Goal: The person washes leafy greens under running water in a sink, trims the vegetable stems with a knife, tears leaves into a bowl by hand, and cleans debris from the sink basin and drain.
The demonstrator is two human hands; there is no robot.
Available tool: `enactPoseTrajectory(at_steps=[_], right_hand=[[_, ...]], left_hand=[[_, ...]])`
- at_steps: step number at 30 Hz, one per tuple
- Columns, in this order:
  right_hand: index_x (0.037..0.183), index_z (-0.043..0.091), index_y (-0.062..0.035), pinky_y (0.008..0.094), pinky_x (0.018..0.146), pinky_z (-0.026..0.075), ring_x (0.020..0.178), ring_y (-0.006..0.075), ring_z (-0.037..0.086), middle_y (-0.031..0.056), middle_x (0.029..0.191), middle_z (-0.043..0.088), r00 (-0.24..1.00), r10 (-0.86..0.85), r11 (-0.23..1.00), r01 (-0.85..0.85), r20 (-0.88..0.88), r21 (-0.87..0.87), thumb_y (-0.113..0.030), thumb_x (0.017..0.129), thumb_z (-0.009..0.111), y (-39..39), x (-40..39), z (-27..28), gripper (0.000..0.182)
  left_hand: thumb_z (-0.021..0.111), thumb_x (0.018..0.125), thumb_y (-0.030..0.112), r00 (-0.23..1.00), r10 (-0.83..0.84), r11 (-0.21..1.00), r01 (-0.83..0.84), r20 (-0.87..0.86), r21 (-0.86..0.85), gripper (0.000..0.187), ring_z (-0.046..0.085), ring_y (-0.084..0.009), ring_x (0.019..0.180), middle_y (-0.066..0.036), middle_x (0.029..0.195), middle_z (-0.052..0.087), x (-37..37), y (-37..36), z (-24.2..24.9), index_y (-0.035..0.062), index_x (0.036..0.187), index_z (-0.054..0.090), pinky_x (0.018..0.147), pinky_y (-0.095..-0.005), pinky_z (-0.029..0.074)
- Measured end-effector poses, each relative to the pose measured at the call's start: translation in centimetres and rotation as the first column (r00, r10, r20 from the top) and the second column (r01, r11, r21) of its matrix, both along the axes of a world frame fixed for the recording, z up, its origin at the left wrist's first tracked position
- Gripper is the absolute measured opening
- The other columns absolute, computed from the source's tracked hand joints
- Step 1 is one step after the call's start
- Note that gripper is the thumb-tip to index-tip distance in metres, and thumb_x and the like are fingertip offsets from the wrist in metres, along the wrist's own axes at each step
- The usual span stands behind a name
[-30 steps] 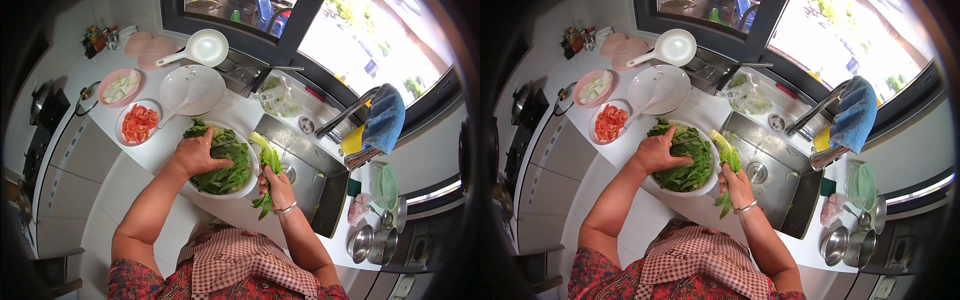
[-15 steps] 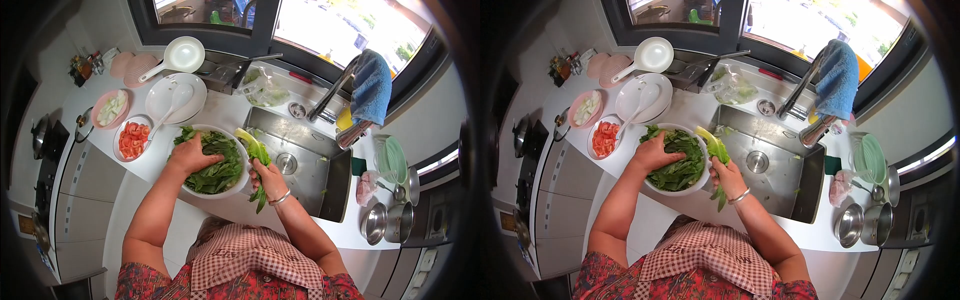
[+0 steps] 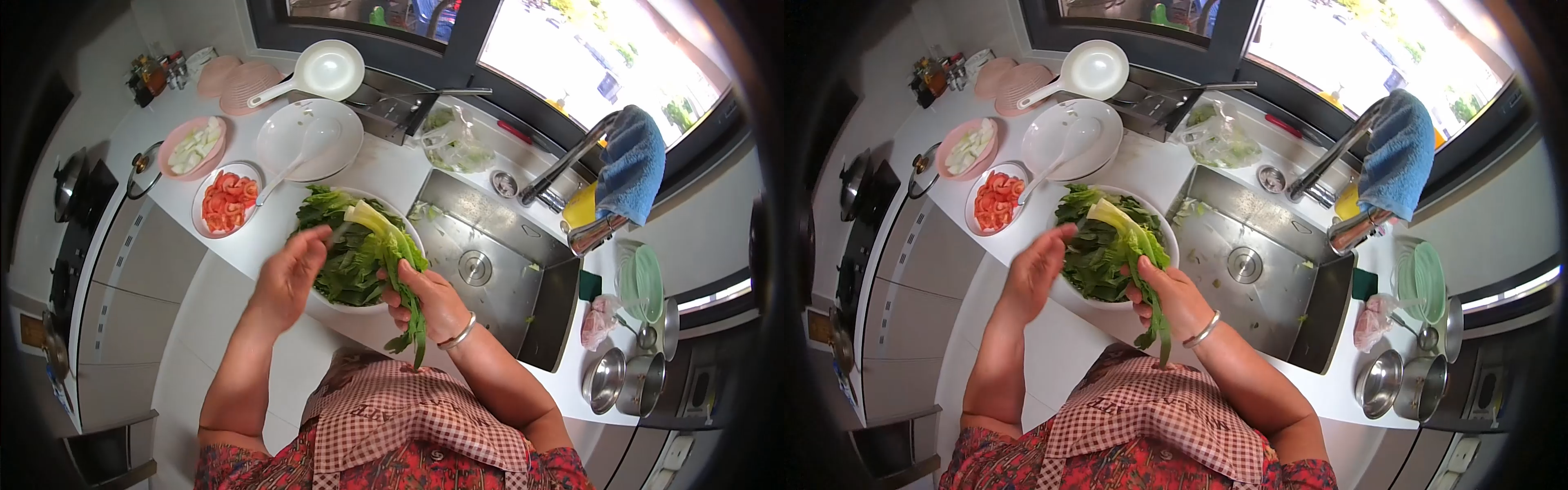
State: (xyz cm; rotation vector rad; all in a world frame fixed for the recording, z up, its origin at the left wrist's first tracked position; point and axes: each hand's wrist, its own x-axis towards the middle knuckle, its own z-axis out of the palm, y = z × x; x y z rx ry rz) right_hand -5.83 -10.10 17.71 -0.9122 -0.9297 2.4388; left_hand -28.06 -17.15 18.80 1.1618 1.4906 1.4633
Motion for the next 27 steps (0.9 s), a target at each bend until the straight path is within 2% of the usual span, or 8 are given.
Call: enactPoseTrajectory(at_steps=[5,9,11,13,19,23,25,27], right_hand=[[0.111,0.055,-0.0061,0.0253,0.049,0.039,0.054,0.0111,0.045,0.0011,0.073,0.05,0.993,0.1,0.994,-0.102,0.068,0.028,-0.042,0.101,0.043,0.2,-2.8,-0.5,0.039],[0.106,0.054,-0.0054,0.0294,0.048,0.042,0.054,0.0148,0.05,0.0032,0.07,0.053,0.965,0.054,0.93,-0.142,0.256,0.339,-0.033,0.1,0.047,-0.4,-4.0,-0.8,0.029],[0.104,0.053,-0.0042,0.0332,0.048,0.044,0.053,0.0184,0.053,0.0054,0.069,0.056,0.957,0.031,0.882,-0.161,0.287,0.443,-0.029,0.1,0.049,-0.6,-4.3,-1.6,0.025],[0.103,0.05,-0.0023,0.042,0.052,0.045,0.055,0.0309,0.056,0.0155,0.072,0.06,0.953,-0.169,0.505,-0.135,0.25,0.853,-0.02,0.098,0.052,-0.8,-4.6,-2.6,0.018],[0.1,0.05,0.0002,0.0452,0.057,0.045,0.062,0.0393,0.057,0.0221,0.075,0.06,0.908,-0.268,0.322,-0.231,0.322,0.918,-0.013,0.094,0.055,-0.2,-4.0,-2.2,0.016],[0.097,0.054,-0.0004,0.0383,0.05,0.042,0.055,0.0301,0.054,0.0136,0.065,0.057,0.951,-0.126,0.5,-0.185,0.282,0.846,-0.015,0.094,0.056,1.2,-3.6,-3.3,0.015],[0.094,0.058,-0.0026,0.0288,0.043,0.032,0.047,0.0156,0.042,0.0013,0.059,0.048,0.925,0.194,0.951,-0.259,0.328,0.168,-0.021,0.096,0.054,2.2,-3.1,-1.7,0.019],[0.094,0.057,-0.0028,0.0247,0.042,0.026,0.046,0.0098,0.036,-0.0027,0.059,0.043,0.916,0.261,0.956,-0.289,0.305,0.049,-0.025,0.097,0.053,2.8,-2.6,-0.7,0.023]], left_hand=[[0.046,0.102,0.035,0.934,-0.241,0.932,0.298,0.265,-0.206,0.046,0.036,-0.0019,0.056,0.008,0.066,0.041,1.4,-2.0,0.1,0.0042,0.137,0.047,0.049,-0.0179,0.029],[0.053,0.1,0.031,0.895,-0.264,0.924,0.341,0.359,-0.171,0.047,0.048,-0.0014,0.075,0.004,0.091,0.055,1.4,-1.2,-0.6,-0.0022,0.132,0.046,0.066,-0.0181,0.042],[0.052,0.1,0.033,0.927,-0.236,0.948,0.285,0.293,-0.139,0.042,0.041,-0.0013,0.065,0.006,0.079,0.049,2.1,-0.7,-1.4,0.0013,0.128,0.05,0.057,-0.0182,0.035],[0.051,0.1,0.035,0.952,-0.21,0.966,0.238,0.224,-0.105,0.038,0.035,-0.0011,0.056,0.009,0.067,0.042,2.6,-0.2,-1.9,0.0049,0.123,0.054,0.049,-0.0183,0.028],[0.054,0.099,0.033,0.944,-0.154,0.972,0.198,0.293,-0.125,0.026,0.035,-0.0015,0.053,0.009,0.065,0.044,2.8,0.9,-2.9,0.0083,0.107,0.058,0.046,-0.0194,0.026],[0.055,0.098,0.03,0.938,-0.13,0.945,0.215,0.322,-0.246,0.022,0.033,-0.0023,0.048,0.008,0.061,0.043,1.9,1.0,-5.6,0.0102,0.106,0.059,0.041,-0.0206,0.024],[0.055,0.099,0.03,0.956,-0.133,0.943,0.203,0.262,-0.263,0.021,0.033,-0.0025,0.047,0.008,0.059,0.042,1.6,0.9,-5.9,0.0109,0.107,0.059,0.04,-0.0211,0.024],[0.053,0.099,0.032,0.925,-0.155,0.871,0.294,0.348,-0.393,0.024,0.033,-0.003,0.047,0.007,0.059,0.042,1.5,0.6,-4.5,0.0121,0.11,0.059,0.04,-0.021,0.024]])
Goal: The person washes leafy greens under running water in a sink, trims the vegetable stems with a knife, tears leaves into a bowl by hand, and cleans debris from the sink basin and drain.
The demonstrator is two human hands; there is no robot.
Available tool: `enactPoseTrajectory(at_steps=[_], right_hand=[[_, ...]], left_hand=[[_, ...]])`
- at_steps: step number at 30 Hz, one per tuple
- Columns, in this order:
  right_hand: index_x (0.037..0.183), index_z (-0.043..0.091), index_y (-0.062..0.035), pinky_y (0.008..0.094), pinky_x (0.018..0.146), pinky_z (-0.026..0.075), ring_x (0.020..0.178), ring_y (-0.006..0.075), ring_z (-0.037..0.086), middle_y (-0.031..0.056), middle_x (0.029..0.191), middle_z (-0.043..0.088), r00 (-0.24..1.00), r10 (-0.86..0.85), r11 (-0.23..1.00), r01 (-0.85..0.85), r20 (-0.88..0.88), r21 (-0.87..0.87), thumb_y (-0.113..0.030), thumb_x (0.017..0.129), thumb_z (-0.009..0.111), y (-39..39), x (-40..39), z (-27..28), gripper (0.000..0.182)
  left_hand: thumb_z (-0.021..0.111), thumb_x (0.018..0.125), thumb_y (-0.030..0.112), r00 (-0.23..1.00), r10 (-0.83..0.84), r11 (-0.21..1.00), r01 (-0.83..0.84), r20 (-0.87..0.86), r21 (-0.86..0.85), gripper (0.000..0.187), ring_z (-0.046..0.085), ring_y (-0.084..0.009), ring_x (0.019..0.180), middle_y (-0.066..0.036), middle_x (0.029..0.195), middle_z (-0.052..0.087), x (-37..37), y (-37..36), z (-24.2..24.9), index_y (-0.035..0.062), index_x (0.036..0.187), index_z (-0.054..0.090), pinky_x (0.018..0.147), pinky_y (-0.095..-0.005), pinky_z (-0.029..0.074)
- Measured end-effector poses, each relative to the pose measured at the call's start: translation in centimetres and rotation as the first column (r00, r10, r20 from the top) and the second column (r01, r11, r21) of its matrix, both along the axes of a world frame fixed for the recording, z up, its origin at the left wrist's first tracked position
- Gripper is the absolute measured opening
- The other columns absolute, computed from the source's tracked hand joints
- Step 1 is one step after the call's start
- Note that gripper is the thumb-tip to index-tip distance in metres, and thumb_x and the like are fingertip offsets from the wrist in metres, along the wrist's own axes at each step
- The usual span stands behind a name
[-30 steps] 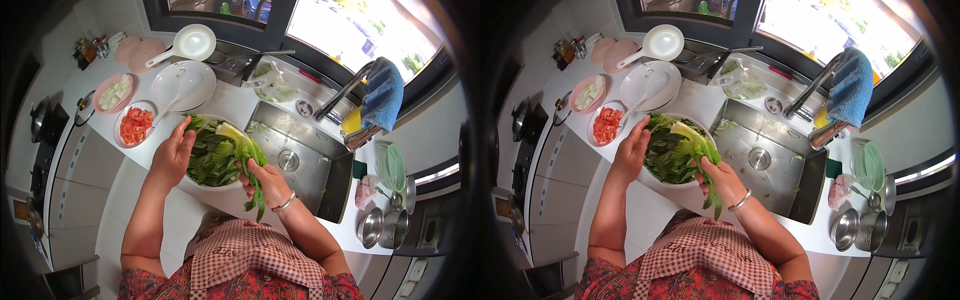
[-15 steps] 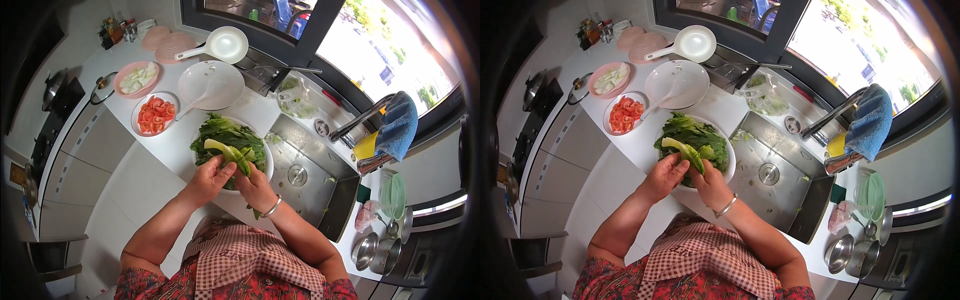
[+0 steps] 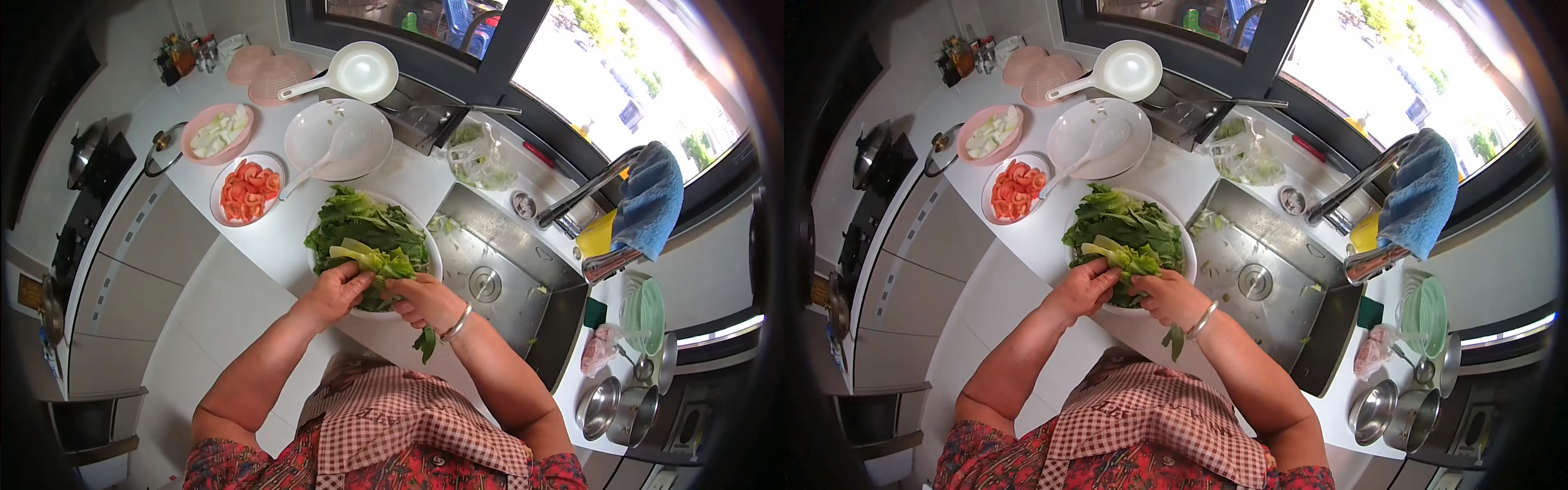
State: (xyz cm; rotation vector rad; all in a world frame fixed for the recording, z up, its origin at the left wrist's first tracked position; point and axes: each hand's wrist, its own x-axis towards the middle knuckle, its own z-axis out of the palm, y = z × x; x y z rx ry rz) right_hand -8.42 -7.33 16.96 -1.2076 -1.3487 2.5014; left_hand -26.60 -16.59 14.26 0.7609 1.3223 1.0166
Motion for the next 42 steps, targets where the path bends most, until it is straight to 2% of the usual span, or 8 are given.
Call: enactPoseTrajectory(at_steps=[5,13,19,29,32,36,38,42], right_hand=[[0.098,0.056,-0.0017,0.0203,0.04,0.021,0.046,0.0034,0.029,-0.0063,0.059,0.036,0.981,0.062,0.95,-0.115,-0.186,-0.291,-0.031,0.098,0.049,0.8,2.5,-0.3,0.03],[0.122,0.053,-0.007,0.0232,0.051,0.033,0.059,0.0094,0.041,0.0002,0.077,0.047,0.869,-0.311,0.873,0.101,-0.385,-0.478,-0.033,0.093,0.047,1.7,5.3,-0.7,0.04],[0.13,0.048,-0.0044,0.0303,0.063,0.044,0.069,0.0173,0.05,0.0076,0.09,0.055,0.872,-0.334,0.938,0.269,-0.357,-0.221,-0.014,0.084,0.048,0.8,5.2,-0.6,0.047],[0.147,0.029,-0.0043,0.0298,0.068,0.048,0.078,0.0137,0.057,0.0071,0.092,0.06,0.986,-0.039,0.922,0.097,-0.16,0.374,-0.003,0.088,0.05,-2.3,2.1,1.5,0.063],[0.153,0.004,-0.0071,0.0257,0.076,0.047,0.08,0.0154,0.061,0.0111,0.103,0.062,0.993,0.037,0.662,0.058,-0.109,0.747,-0.001,0.088,0.057,-3.2,1.3,1.8,0.085],[0.153,0.01,-0.0064,0.0249,0.077,0.048,0.079,0.0158,0.062,0.0116,0.108,0.062,0.964,0.001,0.869,0.13,-0.265,0.477,-0.011,0.095,0.055,-2.8,1.7,1.8,0.073],[0.15,0.024,-0.0044,0.0274,0.074,0.053,0.081,0.0162,0.063,0.0073,0.094,0.062,0.927,-0.165,0.976,0.203,-0.336,0.081,-0.02,0.101,0.046,-2.1,2.1,1.9,0.056],[0.131,0.049,0.0014,0.0272,0.07,0.053,0.076,0.0149,0.062,0.006,0.091,0.061,0.985,-0.046,0.959,0.09,-0.166,0.269,-0.027,0.102,0.047,-2.1,2.5,1.5,0.041]], left_hand=[[0.054,0.097,0.036,0.996,-0.058,0.998,0.058,-0.07,-0.005,0.028,0.033,-0.0037,0.046,0.006,0.062,0.042,-0.7,0.7,-0.7,0.0134,0.114,0.057,0.039,-0.0208,0.025],[0.05,0.099,0.04,0.963,-0.175,0.979,0.147,-0.203,-0.144,0.032,0.034,-0.0042,0.045,0.004,0.06,0.042,-1.0,1.8,3.2,0.0112,0.112,0.051,0.039,-0.0206,0.027],[0.056,0.095,0.044,0.784,-0.311,0.941,0.333,-0.537,-0.058,0.044,0.048,-0.0086,0.056,0.001,0.061,0.052,-1.8,1.8,4.7,0.0008,0.093,0.063,0.052,-0.0257,0.04],[0.073,0.087,0.027,0.992,-0.05,0.982,0.027,0.117,0.189,0.032,0.055,-0.0006,0.075,0.003,0.086,0.063,2.9,1.1,4.7,-0.0001,0.101,0.064,0.064,-0.0174,0.047],[0.069,0.09,0.019,0.992,0.045,0.959,-0.077,0.121,0.273,0.021,0.057,-0.0031,0.074,0.002,0.085,0.064,3.9,1.2,3.5,0.0014,0.101,0.065,0.064,-0.0191,0.048],[0.068,0.09,0.015,0.961,0.172,0.925,-0.233,0.216,0.299,0.015,0.057,-0.0035,0.071,0.003,0.081,0.063,3.8,1.1,5.3,0.0026,0.097,0.066,0.063,-0.0194,0.049],[0.067,0.09,0.014,0.953,0.259,0.926,-0.291,0.154,0.242,0.011,0.054,-0.0023,0.065,0.005,0.077,0.062,2.8,1.4,5.8,0.004,0.094,0.067,0.059,-0.0186,0.046],[0.069,0.09,0.018,0.945,0.286,0.921,-0.317,0.161,0.227,0.011,0.044,-0.0002,0.057,0.007,0.067,0.056,1.7,2.2,5.0,0.0071,0.09,0.068,0.051,-0.0173,0.038]])
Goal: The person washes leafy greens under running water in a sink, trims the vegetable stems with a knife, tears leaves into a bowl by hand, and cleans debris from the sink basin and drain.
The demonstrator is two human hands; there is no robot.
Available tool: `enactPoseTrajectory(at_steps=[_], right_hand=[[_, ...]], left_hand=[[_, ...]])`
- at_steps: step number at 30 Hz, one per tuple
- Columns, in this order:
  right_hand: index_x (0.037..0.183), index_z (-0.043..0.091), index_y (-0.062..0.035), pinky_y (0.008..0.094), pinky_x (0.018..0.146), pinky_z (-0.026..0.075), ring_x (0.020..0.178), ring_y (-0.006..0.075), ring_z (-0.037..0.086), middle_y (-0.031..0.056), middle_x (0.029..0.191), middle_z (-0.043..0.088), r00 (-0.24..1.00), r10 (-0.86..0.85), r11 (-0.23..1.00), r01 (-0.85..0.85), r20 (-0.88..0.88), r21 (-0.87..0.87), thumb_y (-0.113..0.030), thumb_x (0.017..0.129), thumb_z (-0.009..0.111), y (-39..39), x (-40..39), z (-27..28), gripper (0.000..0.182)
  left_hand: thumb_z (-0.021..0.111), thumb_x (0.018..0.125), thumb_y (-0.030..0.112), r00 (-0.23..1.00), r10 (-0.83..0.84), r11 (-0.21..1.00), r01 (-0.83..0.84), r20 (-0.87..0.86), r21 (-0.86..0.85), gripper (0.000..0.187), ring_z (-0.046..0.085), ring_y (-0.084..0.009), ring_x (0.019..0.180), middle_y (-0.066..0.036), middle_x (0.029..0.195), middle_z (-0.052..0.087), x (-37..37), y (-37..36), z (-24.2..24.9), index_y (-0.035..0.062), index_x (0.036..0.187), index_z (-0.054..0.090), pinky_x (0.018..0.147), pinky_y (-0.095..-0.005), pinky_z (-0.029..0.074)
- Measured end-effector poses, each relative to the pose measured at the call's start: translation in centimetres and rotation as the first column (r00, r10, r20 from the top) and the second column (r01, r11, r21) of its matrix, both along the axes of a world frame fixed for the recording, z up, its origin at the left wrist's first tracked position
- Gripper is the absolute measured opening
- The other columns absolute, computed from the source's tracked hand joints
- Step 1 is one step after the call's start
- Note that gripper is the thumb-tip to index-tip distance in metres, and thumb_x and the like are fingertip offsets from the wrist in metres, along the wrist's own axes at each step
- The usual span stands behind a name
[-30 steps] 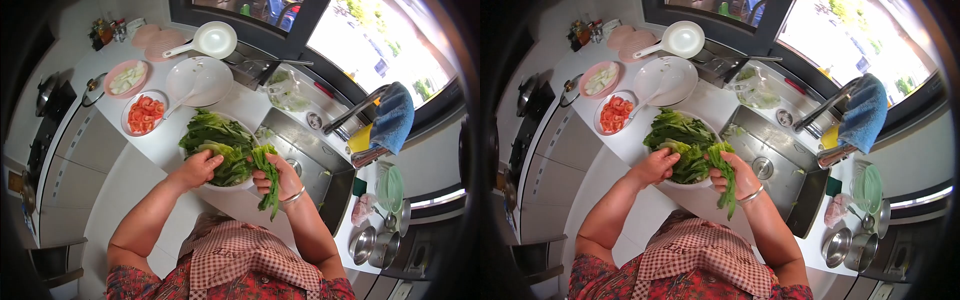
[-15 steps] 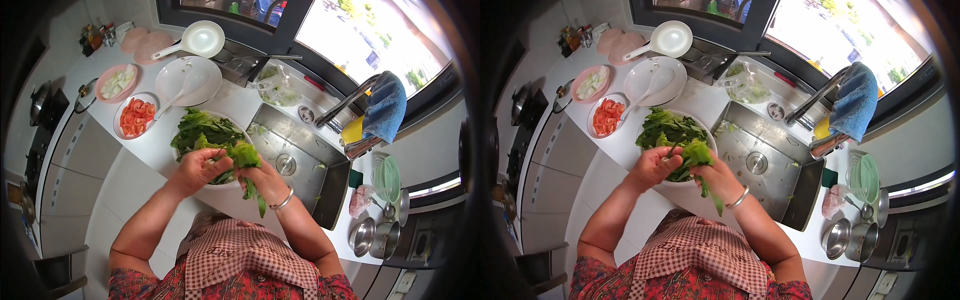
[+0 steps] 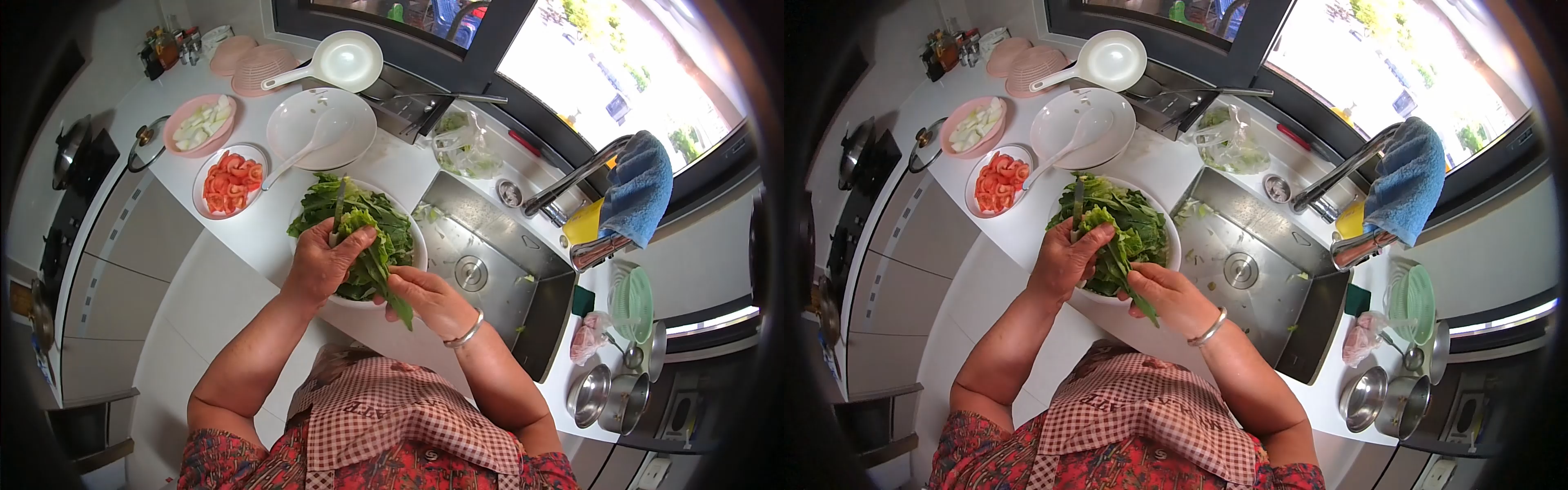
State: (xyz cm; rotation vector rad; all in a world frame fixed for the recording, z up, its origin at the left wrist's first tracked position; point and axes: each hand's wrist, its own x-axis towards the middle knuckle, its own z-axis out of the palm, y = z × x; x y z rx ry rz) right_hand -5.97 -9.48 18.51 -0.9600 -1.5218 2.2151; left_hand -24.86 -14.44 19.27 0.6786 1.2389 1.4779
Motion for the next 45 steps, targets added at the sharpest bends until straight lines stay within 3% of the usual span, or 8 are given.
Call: enactPoseTrajectory(at_steps=[5,12,27,30,32,37,41,45], right_hand=[[0.086,0.059,-0.0002,0.0256,0.054,0.049,0.063,0.01,0.054,0.0024,0.076,0.056,0.983,-0.058,0.994,0.039,0.176,0.107,-0.028,0.1,0.05,1.2,-1.2,-1.7,0.032],[0.083,0.059,-0.0014,0.0256,0.05,0.048,0.058,0.0094,0.052,0.002,0.069,0.055,0.961,-0.128,0.988,0.101,0.246,0.12,-0.028,0.099,0.052,1.8,-2.0,-3.3,0.031],[0.079,0.057,0.0027,0.0456,0.061,0.048,0.066,0.0396,0.062,0.0241,0.071,0.06,0.949,-0.2,0.511,-0.113,0.246,0.852,-0.018,0.088,0.058,0.6,-2.4,-3.7,0.022],[0.08,0.057,0.0002,0.0417,0.054,0.047,0.057,0.0325,0.059,0.0166,0.067,0.06,0.958,-0.1,0.728,-0.113,0.268,0.676,-0.019,0.091,0.057,1.4,-1.9,-4.0,0.022],[0.081,0.057,-0.0029,0.0334,0.047,0.042,0.05,0.0193,0.052,0.0042,0.065,0.054,0.977,0.024,0.993,0.001,0.213,-0.118,-0.021,0.094,0.055,2.3,-1.5,-3.5,0.022],[0.089,0.059,-0.0022,0.0257,0.047,0.036,0.053,0.0114,0.046,0.0006,0.068,0.051,0.993,0.058,0.856,-0.102,-0.102,-0.506,-0.025,0.096,0.053,3.6,0.9,0.0,0.025],[0.087,0.061,-0.0001,0.0254,0.055,0.04,0.058,0.0129,0.049,0.0019,0.07,0.053,0.972,-0.235,0.969,0.235,-0.012,0.075,-0.024,0.096,0.056,4.4,0.8,-0.5,0.026],[0.079,0.064,-0.0007,0.0306,0.062,0.043,0.064,0.0181,0.052,0.0069,0.075,0.058,0.919,-0.392,0.455,0.237,-0.045,0.859,-0.022,0.092,0.062,5.3,-0.2,-2.0,0.024]], left_hand=[[0.068,0.091,0.025,0.983,-0.066,0.994,0.049,-0.173,-0.101,0.036,0.045,-0.0028,0.06,0.006,0.067,0.053,-0.8,0.2,-1.3,0.001,0.115,0.057,0.056,-0.0188,0.039],[0.049,0.099,0.037,0.686,-0.069,0.997,0.077,-0.724,-0.022,0.046,0.057,-0.0173,0.066,-0.009,0.071,0.059,-0.6,-3.6,0.8,-0.0035,0.121,0.049,0.066,-0.0321,0.047],[0.054,0.098,0.026,0.867,-0.38,0.915,0.301,-0.321,-0.271,0.031,0.058,-0.0137,0.089,-0.01,0.1,0.066,0.1,-0.9,-5.5,-0.0015,0.112,0.059,0.08,-0.0273,0.048],[0.054,0.098,0.029,0.867,-0.31,0.948,0.312,-0.391,-0.059,0.026,0.044,-0.0061,0.063,0.003,0.076,0.052,0.4,-1.1,-6.0,0.0038,0.104,0.059,0.056,-0.0225,0.039],[0.054,0.098,0.028,0.86,-0.308,0.949,0.31,-0.407,-0.061,0.026,0.044,-0.0063,0.063,0.003,0.076,0.052,0.5,-1.2,-5.5,0.004,0.104,0.059,0.056,-0.0223,0.039],[0.054,0.098,0.028,0.866,-0.269,0.962,0.221,-0.421,-0.16,0.032,0.052,-0.0104,0.06,-0.001,0.073,0.057,-0.4,-1.0,-6.9,-0.0002,0.111,0.06,0.056,-0.0273,0.045],[0.05,0.097,0.04,0.911,-0.412,0.839,0.393,0.033,-0.377,0.042,0.04,-0.0099,0.045,0.001,0.061,0.049,-1.2,-0.9,-3.8,0.0027,0.113,0.06,0.042,-0.0258,0.034],[0.046,0.097,0.048,0.874,-0.481,0.798,0.471,0.073,-0.377,0.053,0.036,-0.0099,0.042,0.001,0.058,0.047,-1.7,-0.6,-2.3,0.0014,0.119,0.058,0.04,-0.0248,0.03]])
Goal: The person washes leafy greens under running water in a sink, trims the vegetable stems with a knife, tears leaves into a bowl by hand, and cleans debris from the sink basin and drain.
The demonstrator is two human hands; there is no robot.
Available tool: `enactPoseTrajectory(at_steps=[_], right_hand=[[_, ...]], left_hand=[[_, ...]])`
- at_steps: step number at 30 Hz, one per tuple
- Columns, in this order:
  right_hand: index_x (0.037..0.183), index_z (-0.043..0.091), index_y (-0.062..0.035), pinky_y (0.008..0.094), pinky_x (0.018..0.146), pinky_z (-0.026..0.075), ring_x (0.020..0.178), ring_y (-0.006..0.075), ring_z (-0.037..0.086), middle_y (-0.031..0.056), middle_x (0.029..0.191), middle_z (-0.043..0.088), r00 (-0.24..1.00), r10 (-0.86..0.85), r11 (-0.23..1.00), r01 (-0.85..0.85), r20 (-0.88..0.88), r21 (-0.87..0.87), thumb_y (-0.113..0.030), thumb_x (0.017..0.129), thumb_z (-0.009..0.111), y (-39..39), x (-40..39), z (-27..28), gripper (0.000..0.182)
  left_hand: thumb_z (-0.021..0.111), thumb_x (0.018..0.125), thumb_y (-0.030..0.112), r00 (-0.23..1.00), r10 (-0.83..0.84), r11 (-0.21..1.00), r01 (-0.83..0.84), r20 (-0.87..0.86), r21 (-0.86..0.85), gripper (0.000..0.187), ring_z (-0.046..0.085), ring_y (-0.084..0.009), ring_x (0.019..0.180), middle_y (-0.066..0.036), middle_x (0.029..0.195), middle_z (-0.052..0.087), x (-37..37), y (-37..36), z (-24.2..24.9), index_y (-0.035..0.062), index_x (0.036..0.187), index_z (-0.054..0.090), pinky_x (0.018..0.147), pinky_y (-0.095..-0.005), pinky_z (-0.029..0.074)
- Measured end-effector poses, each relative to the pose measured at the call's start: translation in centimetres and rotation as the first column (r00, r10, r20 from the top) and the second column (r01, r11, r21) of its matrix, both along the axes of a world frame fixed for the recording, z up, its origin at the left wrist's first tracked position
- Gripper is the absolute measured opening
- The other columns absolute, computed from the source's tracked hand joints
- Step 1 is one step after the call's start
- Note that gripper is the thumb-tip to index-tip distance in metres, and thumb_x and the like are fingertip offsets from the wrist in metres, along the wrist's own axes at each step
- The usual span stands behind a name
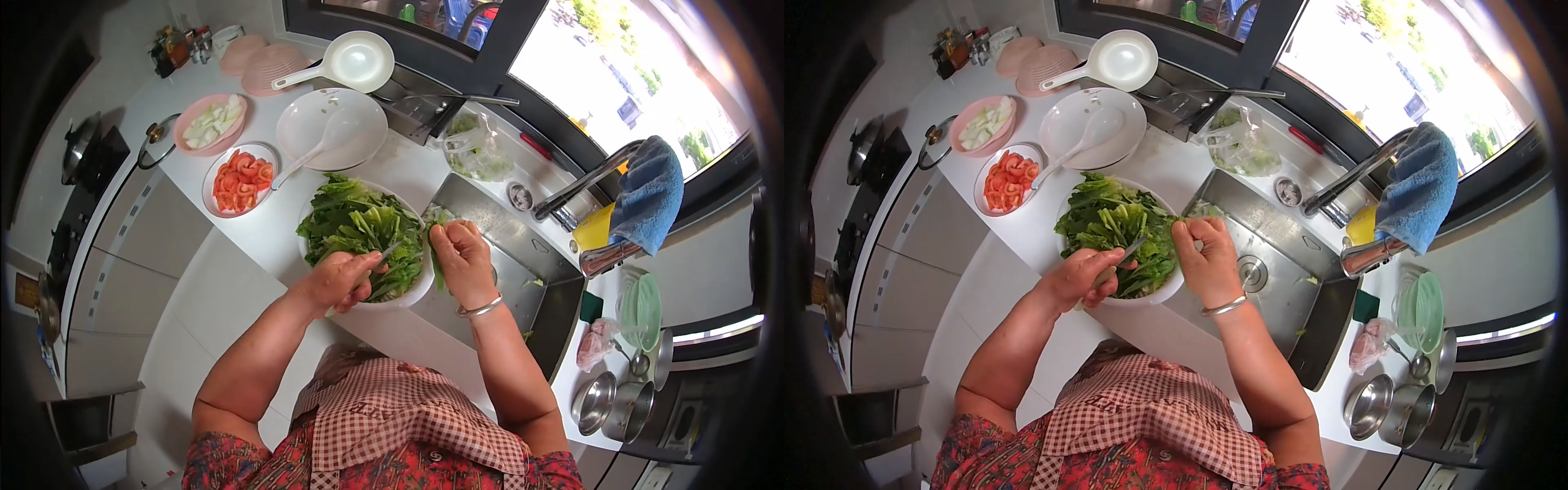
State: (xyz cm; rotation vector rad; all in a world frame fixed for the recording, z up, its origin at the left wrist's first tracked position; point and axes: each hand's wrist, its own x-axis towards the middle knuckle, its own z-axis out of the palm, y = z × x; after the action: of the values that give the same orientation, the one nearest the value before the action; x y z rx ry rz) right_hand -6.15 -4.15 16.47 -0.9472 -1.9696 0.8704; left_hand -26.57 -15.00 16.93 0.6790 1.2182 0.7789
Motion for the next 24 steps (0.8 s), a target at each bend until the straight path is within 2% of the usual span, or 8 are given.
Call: enactPoseTrajectory(at_steps=[4,6,9,13,15,19,22,24], right_hand=[[0.084,0.067,-0.0014,0.0328,0.062,0.045,0.063,0.0224,0.054,0.0105,0.076,0.059,0.991,-0.058,0.998,0.058,0.121,0.002,-0.021,0.089,0.065,-0.5,-1.4,2.1,0.02],[0.086,0.068,-0.0018,0.0339,0.062,0.046,0.064,0.0237,0.055,0.0114,0.076,0.059,0.985,-0.065,0.997,0.069,0.158,-0.02,-0.022,0.089,0.065,-0.3,-2.1,2.9,0.02],[0.09,0.069,-0.0029,0.0364,0.063,0.048,0.068,0.0276,0.059,0.0137,0.079,0.06,0.97,0.001,1.0,0.006,0.245,-0.028,-0.022,0.087,0.066,0.0,-3.4,3.0,0.02],[0.093,0.069,-0.0042,0.0385,0.068,0.05,0.074,0.0303,0.062,0.0134,0.082,0.063,0.968,0.105,0.994,-0.101,0.226,-0.027,-0.022,0.085,0.067,-0.5,-5.8,2.5,0.019],[0.093,0.069,-0.0047,0.0386,0.069,0.051,0.075,0.0305,0.063,0.0132,0.084,0.063,0.958,0.144,0.99,-0.138,0.247,-0.043,-0.021,0.084,0.067,-0.4,-6.6,2.7,0.019],[0.091,0.068,-0.0062,0.0373,0.071,0.051,0.078,0.0265,0.064,0.0105,0.086,0.063,0.886,0.23,0.961,-0.272,0.404,0.05,-0.022,0.083,0.067,0.8,-7.4,0.7,0.018],[0.088,0.067,-0.0067,0.0389,0.073,0.051,0.082,0.0276,0.063,0.0104,0.085,0.062,0.829,0.231,0.932,-0.338,0.509,0.127,-0.025,0.084,0.065,0.6,-7.6,-0.5,0.019],[0.087,0.067,-0.0073,0.0384,0.073,0.051,0.084,0.027,0.063,0.0098,0.084,0.061,0.821,0.21,0.93,-0.335,0.53,0.149,-0.025,0.085,0.064,0.0,-7.7,-0.9,0.018]], left_hand=[[0.048,0.096,0.049,0.992,-0.064,0.997,0.06,-0.111,-0.042,0.053,0.039,-0.0097,0.043,-0.002,0.059,0.052,-0.4,-0.5,-0.3,0.0012,0.116,0.06,0.041,-0.0255,0.031],[0.05,0.095,0.047,0.941,-0.116,0.99,0.134,-0.317,0.034,0.049,0.043,-0.0097,0.046,-0.003,0.06,0.055,-0.6,-1.3,-0.3,0.0025,0.107,0.066,0.044,-0.0256,0.035],[0.051,0.095,0.043,0.92,-0.06,0.992,0.099,-0.388,0.08,0.043,0.047,-0.0092,0.051,-0.002,0.06,0.055,-0.5,-2.6,0.5,0.0045,0.097,0.07,0.049,-0.0252,0.038],[0.051,0.095,0.039,0.947,-0.1,0.989,0.128,-0.305,0.073,0.039,0.048,-0.0092,0.055,0.0,0.061,0.055,-1.4,-3.9,0.2,0.0048,0.094,0.07,0.054,-0.0253,0.04],[0.049,0.096,0.036,0.912,-0.159,0.979,0.195,-0.378,0.059,0.038,0.048,-0.0084,0.057,0.0,0.064,0.055,-1.9,-4.6,0.6,0.0043,0.095,0.07,0.055,-0.0259,0.04],[0.049,0.097,0.038,0.916,-0.201,0.962,0.252,-0.348,0.105,0.039,0.047,-0.0071,0.059,0.001,0.066,0.055,-3.4,-5.4,1.1,0.0041,0.095,0.069,0.055,-0.0247,0.04],[0.056,0.096,0.036,0.961,-0.158,0.97,0.194,-0.225,0.147,0.034,0.047,-0.0062,0.061,0.002,0.067,0.056,-4.6,-5.8,0.4,0.0044,0.095,0.068,0.055,-0.0229,0.039],[0.064,0.093,0.029,0.913,0.011,0.927,0.143,-0.409,0.346,0.025,0.048,-0.0056,0.064,0.003,0.069,0.056,-5.0,-5.7,0.3,0.0041,0.094,0.066,0.056,-0.0226,0.041]])
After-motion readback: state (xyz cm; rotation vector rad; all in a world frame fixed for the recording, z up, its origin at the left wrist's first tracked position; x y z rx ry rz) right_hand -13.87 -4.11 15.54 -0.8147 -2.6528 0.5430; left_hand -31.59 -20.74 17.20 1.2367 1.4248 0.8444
